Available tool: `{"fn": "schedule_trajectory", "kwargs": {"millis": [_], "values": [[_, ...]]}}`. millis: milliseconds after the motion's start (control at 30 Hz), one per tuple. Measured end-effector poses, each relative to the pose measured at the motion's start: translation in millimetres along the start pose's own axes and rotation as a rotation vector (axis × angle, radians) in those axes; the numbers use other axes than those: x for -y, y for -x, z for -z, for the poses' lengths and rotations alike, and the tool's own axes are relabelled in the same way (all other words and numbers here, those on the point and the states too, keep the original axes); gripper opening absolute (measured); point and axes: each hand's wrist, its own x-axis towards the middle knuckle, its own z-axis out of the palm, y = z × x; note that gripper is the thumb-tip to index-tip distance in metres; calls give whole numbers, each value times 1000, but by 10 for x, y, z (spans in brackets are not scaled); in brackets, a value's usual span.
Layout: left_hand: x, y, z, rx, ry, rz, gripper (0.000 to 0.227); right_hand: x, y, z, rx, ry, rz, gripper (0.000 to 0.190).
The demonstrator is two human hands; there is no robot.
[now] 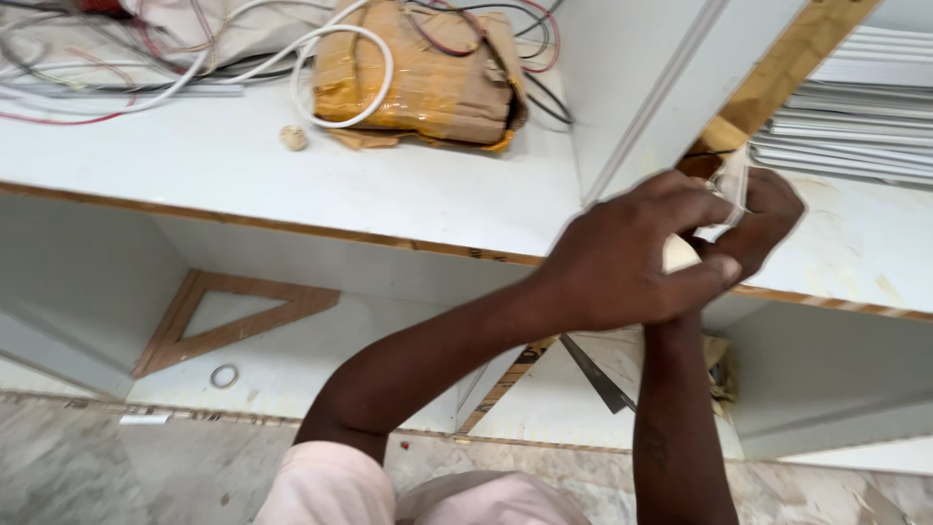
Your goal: The person sits on the floor and applies white adhesive tape to the edges of a white cabinet. They tear off pieces of tape and press them along the vertical and horizontal edges of the cabinet structure.
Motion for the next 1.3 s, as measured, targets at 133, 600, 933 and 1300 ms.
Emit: {"fn": "schedule_trajectory", "kwargs": {"millis": [133,600,933,1300], "values": [[-35,139,-132,116,142,101,67,-101,-113,25,-76,-98,-77,22],[232,586,-582,-14,822,249,33,-119,-246,284,139,-937,-666,30],[568,378,-410,-299,1298,363,34,-476,-487,376,-159,-990,-1022,31],[457,280,-535,-168,1007,155,59,346,-131,935,426,-90,-235,13]]}}
